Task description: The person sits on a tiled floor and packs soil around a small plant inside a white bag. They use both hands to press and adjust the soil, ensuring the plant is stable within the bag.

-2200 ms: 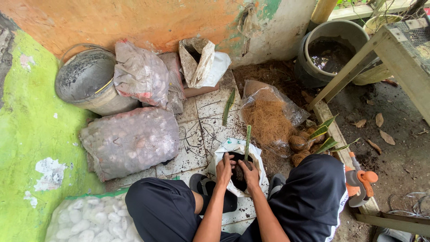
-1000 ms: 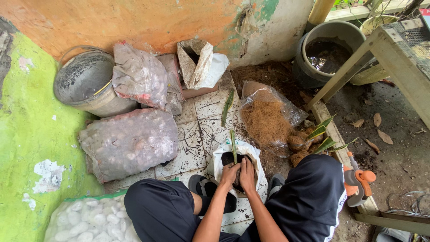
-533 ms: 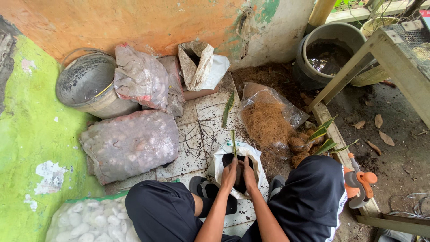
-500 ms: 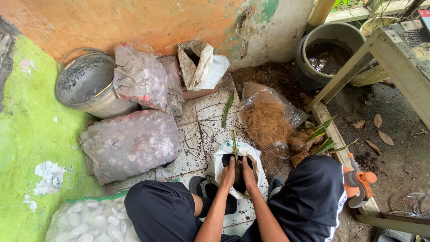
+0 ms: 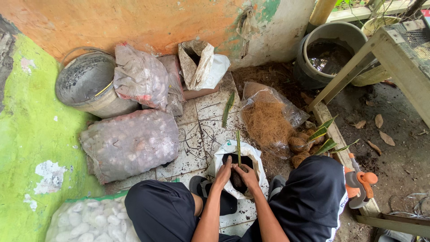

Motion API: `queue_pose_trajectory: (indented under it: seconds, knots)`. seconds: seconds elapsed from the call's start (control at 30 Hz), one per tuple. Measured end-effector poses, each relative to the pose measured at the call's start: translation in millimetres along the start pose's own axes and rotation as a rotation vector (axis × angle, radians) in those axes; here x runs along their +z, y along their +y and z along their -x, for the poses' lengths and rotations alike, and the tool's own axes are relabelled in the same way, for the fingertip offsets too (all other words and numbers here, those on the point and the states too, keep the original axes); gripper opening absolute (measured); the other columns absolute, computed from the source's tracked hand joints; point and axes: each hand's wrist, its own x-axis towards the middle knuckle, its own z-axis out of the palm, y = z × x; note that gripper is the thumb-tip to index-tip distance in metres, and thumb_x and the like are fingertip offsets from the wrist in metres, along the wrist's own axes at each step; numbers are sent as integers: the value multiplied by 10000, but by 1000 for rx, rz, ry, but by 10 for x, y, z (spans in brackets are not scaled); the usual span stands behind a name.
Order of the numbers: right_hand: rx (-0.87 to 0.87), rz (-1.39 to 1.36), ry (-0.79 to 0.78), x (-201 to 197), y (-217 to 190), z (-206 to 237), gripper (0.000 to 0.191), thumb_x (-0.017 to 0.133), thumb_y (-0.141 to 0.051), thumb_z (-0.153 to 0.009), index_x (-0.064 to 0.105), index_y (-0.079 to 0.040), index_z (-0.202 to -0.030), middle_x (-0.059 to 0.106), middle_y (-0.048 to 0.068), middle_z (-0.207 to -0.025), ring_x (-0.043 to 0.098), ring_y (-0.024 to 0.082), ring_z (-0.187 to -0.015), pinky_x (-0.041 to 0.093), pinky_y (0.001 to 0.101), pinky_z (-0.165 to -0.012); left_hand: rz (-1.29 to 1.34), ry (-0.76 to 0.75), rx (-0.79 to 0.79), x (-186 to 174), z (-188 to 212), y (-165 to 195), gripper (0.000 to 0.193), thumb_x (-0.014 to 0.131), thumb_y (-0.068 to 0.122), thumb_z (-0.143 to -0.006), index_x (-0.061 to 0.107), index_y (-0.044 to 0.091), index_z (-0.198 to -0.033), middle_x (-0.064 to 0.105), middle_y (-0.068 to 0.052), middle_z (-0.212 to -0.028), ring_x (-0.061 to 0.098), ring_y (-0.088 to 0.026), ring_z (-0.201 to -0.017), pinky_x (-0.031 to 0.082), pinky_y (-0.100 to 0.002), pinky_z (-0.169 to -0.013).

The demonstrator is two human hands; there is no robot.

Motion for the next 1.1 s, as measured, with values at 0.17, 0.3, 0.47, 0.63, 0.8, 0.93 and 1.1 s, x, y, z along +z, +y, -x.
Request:
queue_pose_trajectory:
  seconds: [0.17,0.3,0.47,0.63,0.8,0.93,1.1]
  knots:
    - [-37,28,11,7,22,-7,520,756,-409,-858,744,-5,-1185,767,90,-998,690,147,-863,537,277,-792,165,48,84,7,-56,-28,787,287,698,-1010,686,55,-1226,772,-194,-1260,641,-298,-1264,400,-388,-1133]
    - [-32,39,56,44,27,5,454,742,-359,-871,772,28,-1106,759,114,-905,654,170,-775,525,314,-732,196,162,226,22,-103,-37,848,197,608,-1055,785,3,-1149,722,-128,-1271,616,-280,-1231,389,-379,-1098]
    - [-139,60,166,42,4,2,429,709,-348,-884,754,34,-1074,740,103,-875,628,154,-760,516,309,-720,248,165,205,81,-98,-32,640,344,524,-1068,721,20,-1186,756,-173,-1226,696,-323,-1152,512,-390,-1012]
    - [-222,109,291,14,-25,-23,470,709,-377,-884,741,46,-1087,747,136,-877,636,178,-781,530,331,-744,-452,279,183,113,16,-158,337,570,305,-998,705,79,-1210,702,-196,-1217,647,-382,-1163,512,-435,-1009]
    - [-241,146,375,-4,-17,-18,502,699,-398,-886,727,40,-1128,760,163,-943,669,204,-848,527,349,-823,-868,-20,101,161,36,-222,421,637,102,-844,661,124,-1264,638,-157,-1300,575,-371,-1247,459,-495,-1052]
    - [-234,152,383,-3,6,-27,548,711,-435,-885,720,44,-1152,750,197,-1048,669,252,-972,502,358,-909,-962,-153,58,182,31,-266,429,625,122,-840,667,81,-1265,621,-170,-1353,554,-372,-1302,388,-523,-1133]
    - [-444,260,464,-2,-10,-45,650,772,-493,-971,723,120,-1180,590,327,-1292,476,389,-1305,363,404,-1044,-1095,-370,-34,192,39,-295,595,704,311,-838,622,23,-1353,491,-189,-1512,410,-381,-1439,164,-546,-1262]
